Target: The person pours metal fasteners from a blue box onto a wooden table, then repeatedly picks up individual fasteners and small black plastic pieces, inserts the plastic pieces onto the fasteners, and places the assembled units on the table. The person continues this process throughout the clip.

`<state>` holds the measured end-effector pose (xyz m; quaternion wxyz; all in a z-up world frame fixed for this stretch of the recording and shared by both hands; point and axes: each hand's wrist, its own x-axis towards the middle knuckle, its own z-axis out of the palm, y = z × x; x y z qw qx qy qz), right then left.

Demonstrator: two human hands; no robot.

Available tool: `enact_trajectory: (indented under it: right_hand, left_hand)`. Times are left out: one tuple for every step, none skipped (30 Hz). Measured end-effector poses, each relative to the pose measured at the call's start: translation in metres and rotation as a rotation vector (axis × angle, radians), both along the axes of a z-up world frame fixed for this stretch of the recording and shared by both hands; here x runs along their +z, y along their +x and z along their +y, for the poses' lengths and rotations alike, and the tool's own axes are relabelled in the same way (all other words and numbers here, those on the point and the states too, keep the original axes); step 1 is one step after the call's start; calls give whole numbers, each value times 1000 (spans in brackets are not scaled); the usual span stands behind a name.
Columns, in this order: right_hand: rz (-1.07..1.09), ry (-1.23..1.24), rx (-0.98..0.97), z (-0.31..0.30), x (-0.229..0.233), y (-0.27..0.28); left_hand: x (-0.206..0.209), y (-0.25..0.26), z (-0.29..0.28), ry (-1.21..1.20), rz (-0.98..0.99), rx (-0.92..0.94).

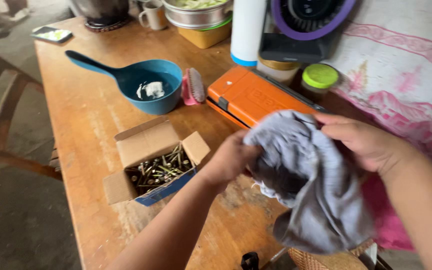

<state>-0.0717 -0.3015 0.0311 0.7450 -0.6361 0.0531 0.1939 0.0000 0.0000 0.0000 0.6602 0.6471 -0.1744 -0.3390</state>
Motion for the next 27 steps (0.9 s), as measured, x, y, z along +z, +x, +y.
enact_trajectory:
  right_hand:
    - [-45,-34,-15,0,11,-12]
    - [-91,-69,-29,3,18,-21]
    - [-137,-102,-38,9,21,-25]
    - [-106,-149,-78,23,14,-28]
    - [-75,-199,-114,39,3,-29]
    - [-44,-249,-149,47,-3,-30]
    - [-128,-288,-259,46,-4,-26]
    - [-212,-324,-369,42,-7,-21]
    - [-295,-359,-475,36,-12,-14]
    - [-191,-432,-584,21,-11,-4]
    - [-87,-505,-694,-1,-5,7]
    - [-187,-802,-684,-25,4,18]
    - [-293,-1096,-656,-46,12,29]
    - [-283,-1374,-589,-62,17,36]
    - [-276,-1650,-514,-72,17,45]
    - [-204,-1641,-550,-74,14,54]
    - [-136,-1629,-579,-72,12,64]
    - [-67,-1617,-606,-65,11,75]
    - [-285,-1642,-620,-49,7,85]
    - [-504,-1651,-635,-26,0,92]
    - [-720,-1648,-658,-3,-5,96]
    - [-722,-1195,-592,32,-13,107]
    - [-691,-748,-503,72,-23,118]
    - [-749,-844,-266,107,-29,118]
    - [-1047,-874,-113,146,-32,121]
    - [-264,-595,-59,182,-38,112]
    - [-198,-626,31,212,-41,104]
  left_hand:
    - [7,-4,-4,-108,83,16]
    - [13,-8,-7,-215,167,31]
    - [18,-11,-9,-320,249,52]
    - [22,-18,-14,-403,310,11]
    - [26,-25,-26,-490,368,-29]
    - [29,-31,-34,-575,428,-69]
    - [32,-31,-36,-525,388,-59]
    - [34,-29,-37,-474,349,-49]
    - [35,-25,-36,-423,311,-33]
    - [34,-19,-30,-316,205,51]
    - [33,-9,-20,-208,99,133]
    - [32,-2,-9,-97,-5,215]
    - [30,5,4,-106,-45,296]
    - [27,11,18,-113,-85,377]
    - [24,15,37,-22,-240,491]
    - [21,17,56,73,-394,603]
    - [17,16,77,178,-549,707]
    - [13,13,98,290,-704,807]
    - [9,10,121,413,-857,907]
    - [6,6,144,507,-936,986]
    - [1,1,164,597,-1018,1056]
    - [-5,-4,180,691,-1099,1123]
    - [-11,-6,191,823,-932,1124]
    - [-17,-6,200,946,-757,1123]
    - [-25,-6,209,1055,-580,1114]
    - [-32,-10,217,979,-444,1044]
    - [-40,-13,221,895,-314,964]
